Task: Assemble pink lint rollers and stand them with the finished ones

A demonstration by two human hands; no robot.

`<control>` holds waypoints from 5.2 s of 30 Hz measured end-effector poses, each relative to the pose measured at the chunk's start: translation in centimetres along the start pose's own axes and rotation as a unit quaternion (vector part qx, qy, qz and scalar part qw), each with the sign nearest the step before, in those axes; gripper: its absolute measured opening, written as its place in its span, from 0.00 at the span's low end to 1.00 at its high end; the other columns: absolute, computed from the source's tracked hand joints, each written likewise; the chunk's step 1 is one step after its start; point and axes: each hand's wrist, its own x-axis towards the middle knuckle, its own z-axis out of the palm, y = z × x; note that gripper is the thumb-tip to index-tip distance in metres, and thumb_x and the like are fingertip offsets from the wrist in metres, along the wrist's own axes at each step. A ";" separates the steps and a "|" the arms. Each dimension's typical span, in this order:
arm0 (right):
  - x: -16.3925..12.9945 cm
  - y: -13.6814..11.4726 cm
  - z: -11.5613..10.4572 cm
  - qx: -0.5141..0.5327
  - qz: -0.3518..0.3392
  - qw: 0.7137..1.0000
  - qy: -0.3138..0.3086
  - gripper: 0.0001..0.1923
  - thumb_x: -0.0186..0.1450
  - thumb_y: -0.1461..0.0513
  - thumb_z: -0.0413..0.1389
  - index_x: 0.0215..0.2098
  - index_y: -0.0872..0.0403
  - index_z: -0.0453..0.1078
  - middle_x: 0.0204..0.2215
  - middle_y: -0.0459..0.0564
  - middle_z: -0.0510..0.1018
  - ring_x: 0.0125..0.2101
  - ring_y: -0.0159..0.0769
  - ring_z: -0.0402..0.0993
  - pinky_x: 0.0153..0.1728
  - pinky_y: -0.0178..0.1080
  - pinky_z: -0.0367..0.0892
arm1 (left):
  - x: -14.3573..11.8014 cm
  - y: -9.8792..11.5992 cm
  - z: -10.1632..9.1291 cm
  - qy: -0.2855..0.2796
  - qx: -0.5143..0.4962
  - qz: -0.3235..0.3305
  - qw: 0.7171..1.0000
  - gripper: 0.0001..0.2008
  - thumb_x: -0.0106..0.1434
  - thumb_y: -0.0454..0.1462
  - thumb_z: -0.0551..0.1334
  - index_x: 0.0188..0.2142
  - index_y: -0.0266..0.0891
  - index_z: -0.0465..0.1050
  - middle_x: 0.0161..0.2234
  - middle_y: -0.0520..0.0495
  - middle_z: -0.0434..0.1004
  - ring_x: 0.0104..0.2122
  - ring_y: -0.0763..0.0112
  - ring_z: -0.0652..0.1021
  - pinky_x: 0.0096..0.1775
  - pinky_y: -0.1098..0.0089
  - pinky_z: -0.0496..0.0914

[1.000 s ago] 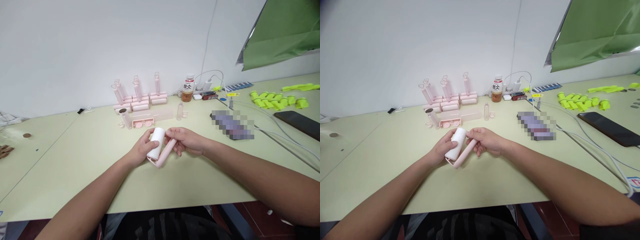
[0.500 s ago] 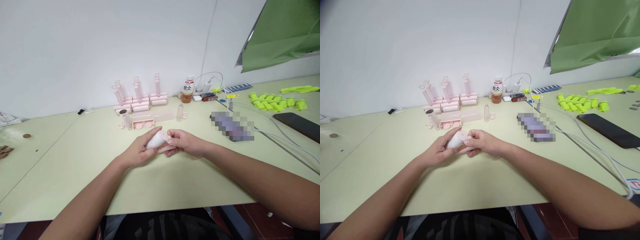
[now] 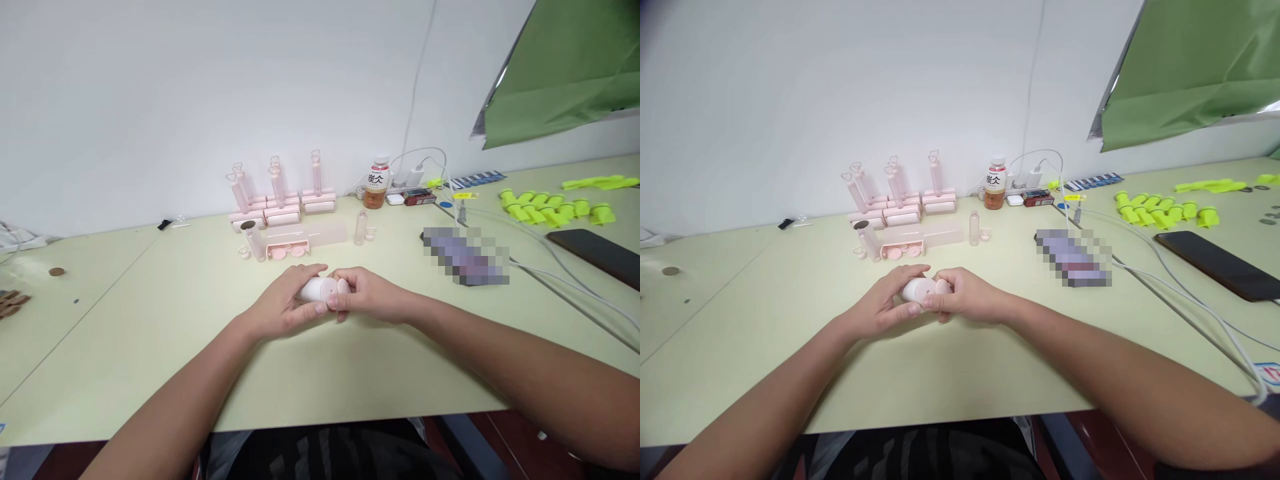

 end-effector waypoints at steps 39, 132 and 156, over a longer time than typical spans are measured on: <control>0.2 0.8 -0.5 -0.270 -0.126 0.947 0.124 0.11 0.59 0.57 0.65 0.30 0.55 0.69 0.32 0.46 0.67 0.28 0.31 0.66 0.29 0.34 0.61 | 0.4 0.6 0.1 0.006 0.262 -0.045 0.964 0.31 0.60 0.64 0.52 0.42 0.42 0.73 0.35 0.48 0.74 0.38 0.61 0.71 0.42 0.61 0.56; -1.4 -0.6 -1.5 -0.404 -0.387 0.822 0.103 0.13 0.64 0.67 0.53 0.44 0.51 0.75 0.43 0.55 0.76 0.31 0.33 0.73 0.31 0.36 0.70 | 1.1 -0.2 1.2 0.178 -0.494 -0.250 0.813 0.22 0.50 0.45 0.71 0.40 0.39 0.69 0.27 0.53 0.70 0.25 0.73 0.70 0.27 0.73 0.63; 1.5 0.9 -4.3 -0.266 -0.355 0.877 0.184 0.27 0.72 0.45 0.43 0.49 0.54 0.73 0.43 0.57 0.77 0.39 0.42 0.75 0.40 0.43 0.71 | 1.4 0.3 1.8 0.248 -0.380 -0.285 0.844 0.24 0.49 0.47 0.72 0.40 0.39 0.67 0.29 0.52 0.73 0.27 0.72 0.70 0.30 0.72 0.63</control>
